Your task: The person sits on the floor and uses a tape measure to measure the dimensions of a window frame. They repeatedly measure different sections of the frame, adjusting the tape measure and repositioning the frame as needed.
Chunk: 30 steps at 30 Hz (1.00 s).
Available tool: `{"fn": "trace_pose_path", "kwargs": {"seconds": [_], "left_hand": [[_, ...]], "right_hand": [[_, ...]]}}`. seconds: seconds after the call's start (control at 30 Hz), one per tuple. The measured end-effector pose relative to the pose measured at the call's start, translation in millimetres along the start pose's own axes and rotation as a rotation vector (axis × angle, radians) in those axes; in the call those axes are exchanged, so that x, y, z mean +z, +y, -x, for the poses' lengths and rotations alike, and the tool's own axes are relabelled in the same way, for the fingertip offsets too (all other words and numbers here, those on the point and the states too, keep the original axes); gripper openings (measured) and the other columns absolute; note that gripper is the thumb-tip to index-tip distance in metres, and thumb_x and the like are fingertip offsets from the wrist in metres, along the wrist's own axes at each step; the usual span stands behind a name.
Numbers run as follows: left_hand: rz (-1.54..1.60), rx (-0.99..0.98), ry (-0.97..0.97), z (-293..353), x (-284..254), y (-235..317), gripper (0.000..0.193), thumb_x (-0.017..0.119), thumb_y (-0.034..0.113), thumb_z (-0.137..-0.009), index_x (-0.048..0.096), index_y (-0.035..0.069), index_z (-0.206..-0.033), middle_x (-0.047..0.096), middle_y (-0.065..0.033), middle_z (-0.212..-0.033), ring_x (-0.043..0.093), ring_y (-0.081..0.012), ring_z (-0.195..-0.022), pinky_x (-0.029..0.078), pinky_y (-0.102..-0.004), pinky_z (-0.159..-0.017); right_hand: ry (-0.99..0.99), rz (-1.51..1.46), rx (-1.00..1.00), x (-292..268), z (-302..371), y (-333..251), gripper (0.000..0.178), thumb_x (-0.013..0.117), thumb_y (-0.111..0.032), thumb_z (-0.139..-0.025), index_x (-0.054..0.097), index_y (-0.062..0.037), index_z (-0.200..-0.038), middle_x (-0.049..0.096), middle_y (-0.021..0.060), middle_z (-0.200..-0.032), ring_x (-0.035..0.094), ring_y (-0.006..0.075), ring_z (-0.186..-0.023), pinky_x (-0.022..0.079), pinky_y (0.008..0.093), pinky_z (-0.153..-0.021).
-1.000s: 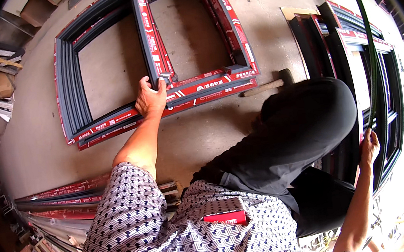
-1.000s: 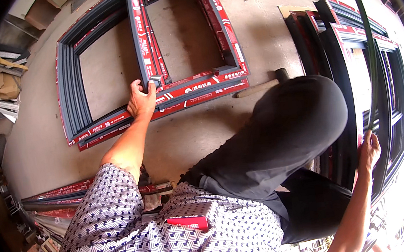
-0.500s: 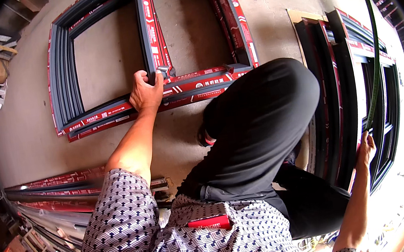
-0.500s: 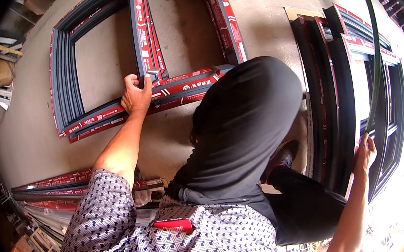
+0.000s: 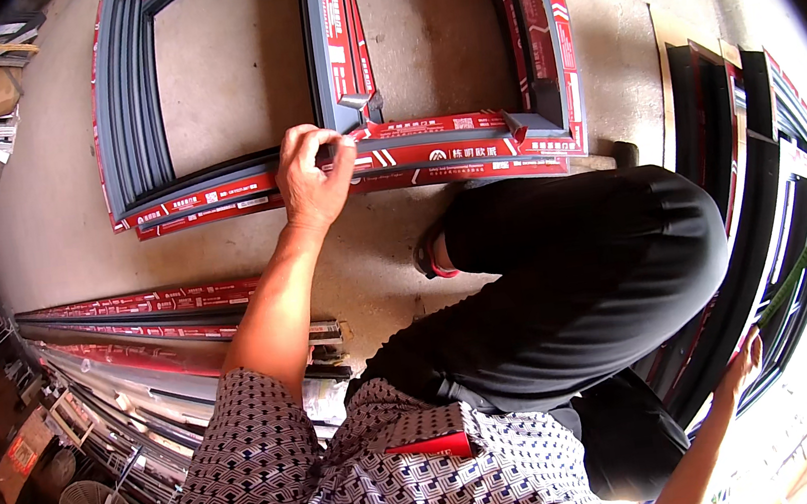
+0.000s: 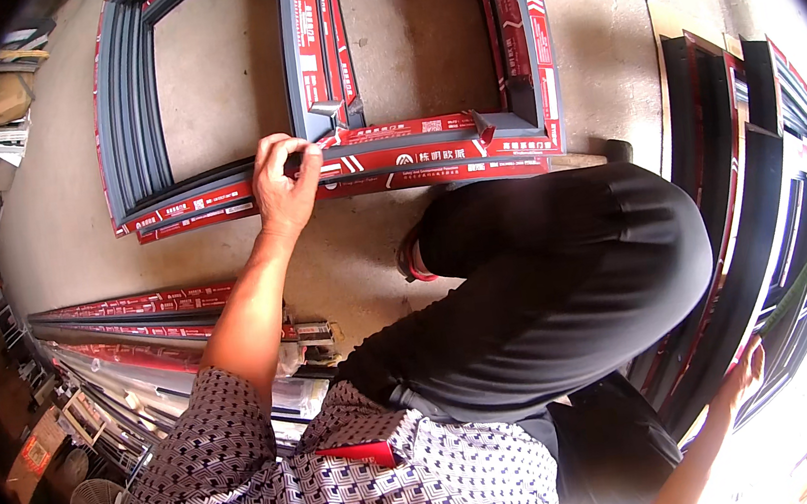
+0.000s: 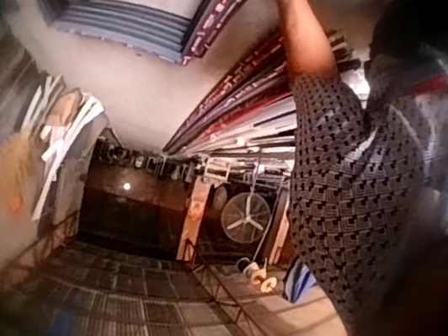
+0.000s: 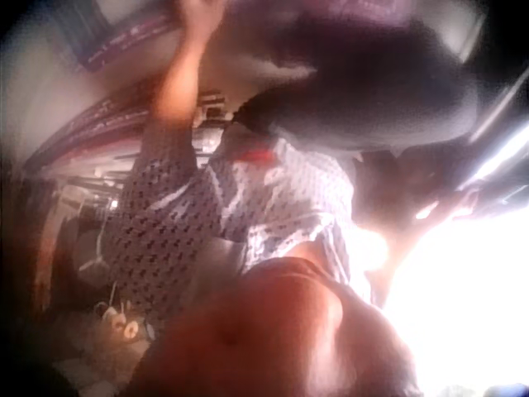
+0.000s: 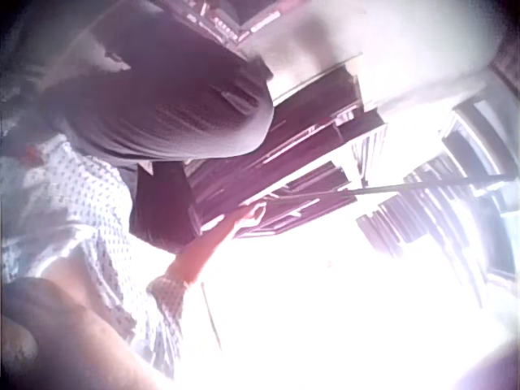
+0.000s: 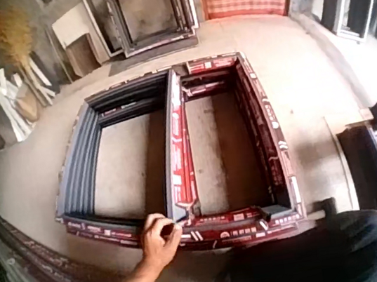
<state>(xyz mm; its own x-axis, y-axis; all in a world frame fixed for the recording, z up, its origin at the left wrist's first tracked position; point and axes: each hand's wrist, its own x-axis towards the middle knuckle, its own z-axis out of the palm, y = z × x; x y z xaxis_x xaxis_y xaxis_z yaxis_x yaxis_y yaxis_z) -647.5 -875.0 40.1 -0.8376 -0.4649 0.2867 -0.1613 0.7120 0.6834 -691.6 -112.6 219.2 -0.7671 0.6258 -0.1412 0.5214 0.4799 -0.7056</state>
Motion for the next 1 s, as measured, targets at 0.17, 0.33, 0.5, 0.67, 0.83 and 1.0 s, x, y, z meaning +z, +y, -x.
{"fn": "trace_pose_path", "kwargs": {"seconds": [0.17, 0.33, 0.5, 0.67, 0.83, 1.0], "left_hand": [[-0.191, -0.067, 0.077, 8.3, 18.7, 20.5, 0.017, 0.087, 0.016, -0.087, 0.075, 0.007, -0.094, 0.063, -0.0107, -0.107, 0.063, -0.0301, -0.104, 0.052, -0.0433, -0.093], [-0.233, -0.035, 0.111, 7.3, 31.6, 41.8, 0.013, 0.087, 0.015, -0.086, 0.079, 0.008, -0.093, 0.062, -0.0110, -0.107, 0.059, -0.0316, -0.104, 0.047, -0.0458, -0.095], [-0.225, -0.019, 0.124, 9.4, 51.1, 48.5, 0.012, 0.085, 0.013, -0.089, 0.076, 0.008, -0.094, 0.065, -0.0083, -0.103, 0.061, -0.0303, -0.100, 0.046, -0.0444, -0.093], [-0.140, 0.072, 0.070, 10.9, 64.4, 71.5, 0.009, 0.081, 0.010, -0.091, 0.074, 0.006, -0.095, 0.065, -0.0087, -0.099, 0.063, -0.0313, -0.094, 0.048, -0.0441, -0.088], [-0.092, 0.137, -0.047, 28.8, 58.5, 81.6, 0.011, 0.080, 0.006, -0.090, 0.074, 0.009, -0.099, 0.066, -0.0080, -0.101, 0.063, -0.0320, -0.092, 0.049, -0.0448, -0.086], [0.057, 0.196, -0.238, 62.9, 43.5, 96.8, 0.022, 0.083, 0.005, -0.085, 0.072, 0.009, -0.104, 0.068, -0.0065, -0.100, 0.066, -0.0307, -0.093, 0.051, -0.0456, -0.088]], "right_hand": [[0.019, 0.037, 0.075, -3.3, 5.5, -9.4, 0.054, 0.067, -0.054, -0.107, 0.069, -0.0069, -0.132, 0.074, 0.0065, -0.114, 0.068, 0.0203, -0.099, 0.056, 0.0364, -0.090], [0.062, 0.060, 0.124, -9.3, 1.5, -4.8, 0.055, 0.065, -0.056, -0.107, 0.066, -0.0085, -0.135, 0.072, 0.0084, -0.118, 0.068, 0.0221, -0.106, 0.056, 0.0395, -0.092], [0.061, 0.081, 0.133, -6.5, -2.1, -6.5, 0.055, 0.064, -0.056, -0.107, 0.065, -0.0083, -0.135, 0.072, 0.0086, -0.118, 0.067, 0.0222, -0.106, 0.056, 0.0397, -0.093], [0.066, 0.104, 0.134, -2.8, -1.6, -7.4, 0.055, 0.063, -0.056, -0.107, 0.065, -0.0080, -0.136, 0.072, 0.0088, -0.119, 0.067, 0.0223, -0.107, 0.056, 0.0398, -0.093], [0.050, 0.128, 0.140, -2.6, -6.3, -7.4, 0.056, 0.062, -0.055, -0.108, 0.065, -0.0077, -0.136, 0.072, 0.0090, -0.120, 0.067, 0.0224, -0.107, 0.056, 0.0399, -0.094], [0.041, 0.146, 0.144, -3.8, -7.7, -6.1, 0.056, 0.062, -0.055, -0.108, 0.065, -0.0075, -0.136, 0.071, 0.0092, -0.121, 0.067, 0.0225, -0.108, 0.055, 0.0400, -0.094]]}}
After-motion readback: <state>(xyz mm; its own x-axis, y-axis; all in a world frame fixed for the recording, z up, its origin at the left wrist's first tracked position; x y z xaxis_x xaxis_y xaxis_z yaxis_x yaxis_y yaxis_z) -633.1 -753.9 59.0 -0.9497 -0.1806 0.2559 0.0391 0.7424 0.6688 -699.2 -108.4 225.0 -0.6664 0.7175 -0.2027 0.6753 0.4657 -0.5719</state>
